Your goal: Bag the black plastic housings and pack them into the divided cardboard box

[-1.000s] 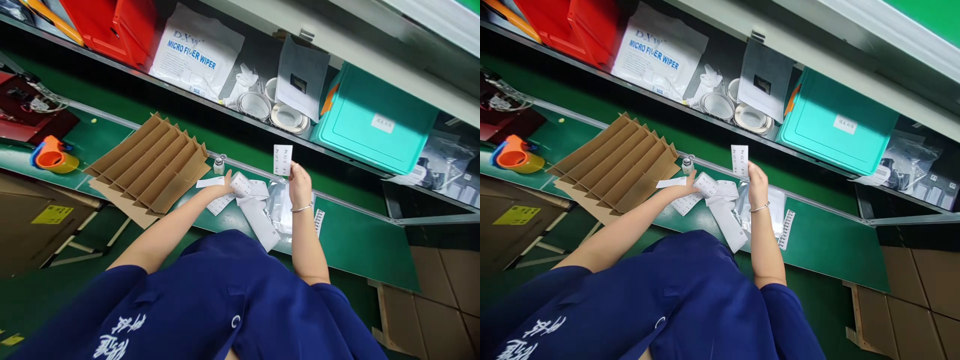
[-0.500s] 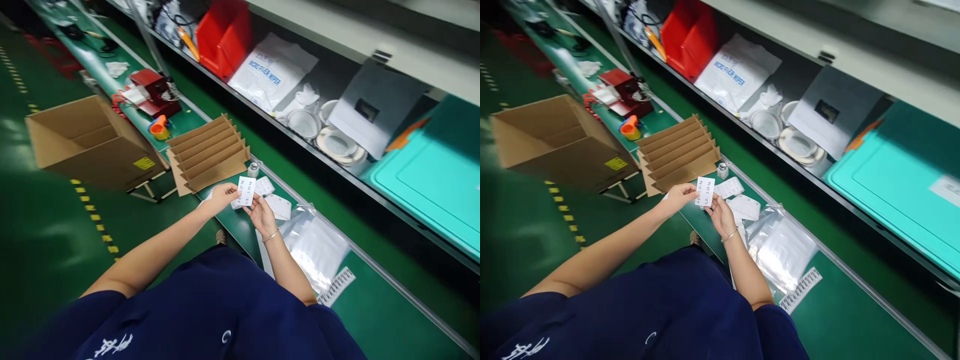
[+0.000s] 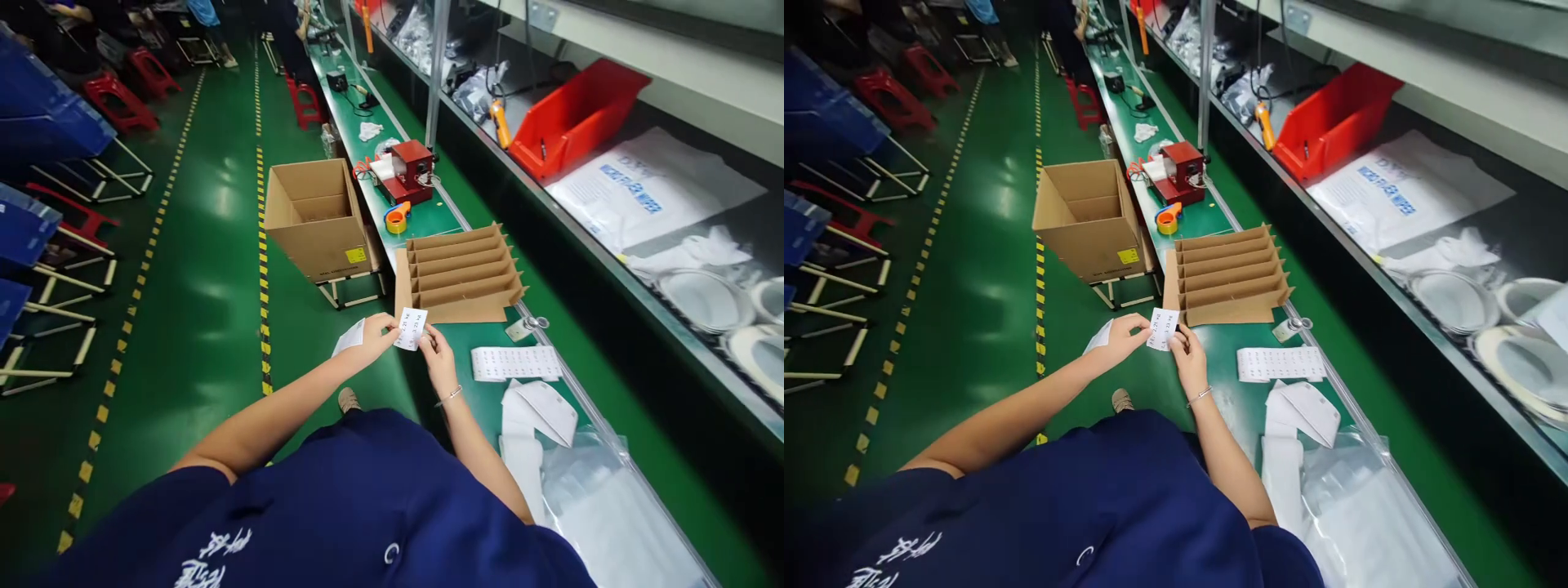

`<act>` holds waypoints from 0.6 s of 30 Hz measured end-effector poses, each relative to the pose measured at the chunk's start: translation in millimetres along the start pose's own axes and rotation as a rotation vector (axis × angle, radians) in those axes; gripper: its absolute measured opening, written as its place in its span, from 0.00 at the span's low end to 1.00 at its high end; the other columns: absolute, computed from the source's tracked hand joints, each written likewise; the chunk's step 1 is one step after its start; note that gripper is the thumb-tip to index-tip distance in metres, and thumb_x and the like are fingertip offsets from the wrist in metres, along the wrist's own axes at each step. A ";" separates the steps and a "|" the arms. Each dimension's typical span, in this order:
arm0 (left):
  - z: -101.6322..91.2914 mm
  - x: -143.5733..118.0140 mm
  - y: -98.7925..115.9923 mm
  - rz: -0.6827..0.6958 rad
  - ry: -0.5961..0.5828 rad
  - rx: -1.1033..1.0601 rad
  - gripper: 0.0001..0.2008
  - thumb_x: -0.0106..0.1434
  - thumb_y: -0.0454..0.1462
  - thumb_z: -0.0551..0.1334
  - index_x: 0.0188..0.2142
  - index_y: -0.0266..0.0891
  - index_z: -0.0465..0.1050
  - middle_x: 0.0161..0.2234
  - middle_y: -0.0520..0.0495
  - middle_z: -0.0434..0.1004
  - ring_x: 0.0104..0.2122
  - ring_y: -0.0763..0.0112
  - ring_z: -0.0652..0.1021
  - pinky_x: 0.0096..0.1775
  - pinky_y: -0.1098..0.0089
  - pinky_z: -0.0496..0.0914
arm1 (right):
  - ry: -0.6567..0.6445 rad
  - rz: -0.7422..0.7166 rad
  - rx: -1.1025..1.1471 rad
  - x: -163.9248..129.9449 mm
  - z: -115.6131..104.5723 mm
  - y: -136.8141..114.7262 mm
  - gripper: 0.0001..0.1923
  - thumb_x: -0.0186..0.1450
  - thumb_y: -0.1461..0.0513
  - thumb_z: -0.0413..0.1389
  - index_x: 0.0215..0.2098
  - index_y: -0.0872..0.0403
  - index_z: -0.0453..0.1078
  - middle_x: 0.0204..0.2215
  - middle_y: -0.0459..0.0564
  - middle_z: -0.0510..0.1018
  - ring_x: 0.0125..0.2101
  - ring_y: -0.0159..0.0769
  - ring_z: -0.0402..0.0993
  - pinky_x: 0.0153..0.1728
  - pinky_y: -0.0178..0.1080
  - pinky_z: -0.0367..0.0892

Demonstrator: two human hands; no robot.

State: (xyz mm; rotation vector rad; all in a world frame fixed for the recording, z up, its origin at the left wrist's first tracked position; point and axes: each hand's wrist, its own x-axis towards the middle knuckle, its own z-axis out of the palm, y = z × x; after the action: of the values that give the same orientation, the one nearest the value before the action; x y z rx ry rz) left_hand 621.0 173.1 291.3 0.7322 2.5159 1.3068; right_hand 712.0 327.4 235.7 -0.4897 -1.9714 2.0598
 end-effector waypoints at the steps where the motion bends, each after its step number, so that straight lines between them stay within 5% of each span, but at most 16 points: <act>1: -19.7 3.4 -18.3 0.001 0.001 0.006 0.06 0.58 0.37 0.60 0.25 0.42 0.73 0.30 0.50 0.76 0.33 0.65 0.76 0.38 0.65 0.70 | -0.027 -0.016 -0.014 10.6 22.9 3.3 0.24 0.58 0.45 0.61 0.44 0.52 0.75 0.43 0.54 0.82 0.45 0.47 0.77 0.52 0.50 0.71; 6: -121.0 24.0 -112.8 0.003 -0.017 0.032 0.07 0.57 0.37 0.60 0.26 0.43 0.76 0.27 0.50 0.71 0.31 0.65 0.74 0.37 0.66 0.69 | 0.003 -0.110 -0.172 61.6 147.3 13.7 0.16 0.59 0.47 0.60 0.28 0.50 0.72 0.33 0.50 0.79 0.38 0.43 0.75 0.47 0.46 0.69; 8: -157.5 36.8 -148.8 -0.015 -0.022 0.051 0.13 0.60 0.39 0.59 0.40 0.43 0.80 0.28 0.52 0.71 0.30 0.67 0.73 0.36 0.67 0.69 | 0.092 -0.162 -0.177 83.2 189.6 17.2 0.15 0.60 0.47 0.59 0.29 0.50 0.72 0.34 0.51 0.78 0.40 0.43 0.75 0.49 0.45 0.69; 10: -190.3 57.1 -185.0 -0.055 -0.027 0.124 0.22 0.64 0.40 0.57 0.56 0.43 0.74 0.28 0.53 0.72 0.30 0.67 0.74 0.36 0.68 0.70 | 0.200 -0.137 -0.126 107.6 219.7 23.4 0.16 0.59 0.47 0.60 0.30 0.50 0.72 0.37 0.51 0.77 0.43 0.43 0.74 0.51 0.46 0.68; 13: -234.1 105.0 -240.8 -0.121 -0.057 0.366 0.25 0.64 0.38 0.56 0.59 0.37 0.70 0.30 0.49 0.74 0.35 0.62 0.76 0.43 0.64 0.71 | 0.282 -0.001 -0.015 145.5 238.1 40.5 0.20 0.55 0.44 0.62 0.31 0.51 0.72 0.36 0.50 0.78 0.42 0.43 0.73 0.51 0.47 0.68; 18: -290.9 207.9 -324.4 -0.161 -0.062 0.531 0.15 0.59 0.34 0.58 0.44 0.33 0.75 0.37 0.35 0.76 0.47 0.47 0.74 0.55 0.52 0.64 | 0.351 0.157 0.032 185.9 223.3 82.7 0.23 0.49 0.43 0.66 0.28 0.52 0.72 0.30 0.47 0.77 0.36 0.41 0.73 0.47 0.46 0.68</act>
State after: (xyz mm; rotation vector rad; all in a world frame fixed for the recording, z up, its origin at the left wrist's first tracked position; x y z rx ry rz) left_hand 219.2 -80.6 205.9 0.6288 2.8223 0.5515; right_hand 456.1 193.7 146.7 -0.9531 -1.7387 1.9271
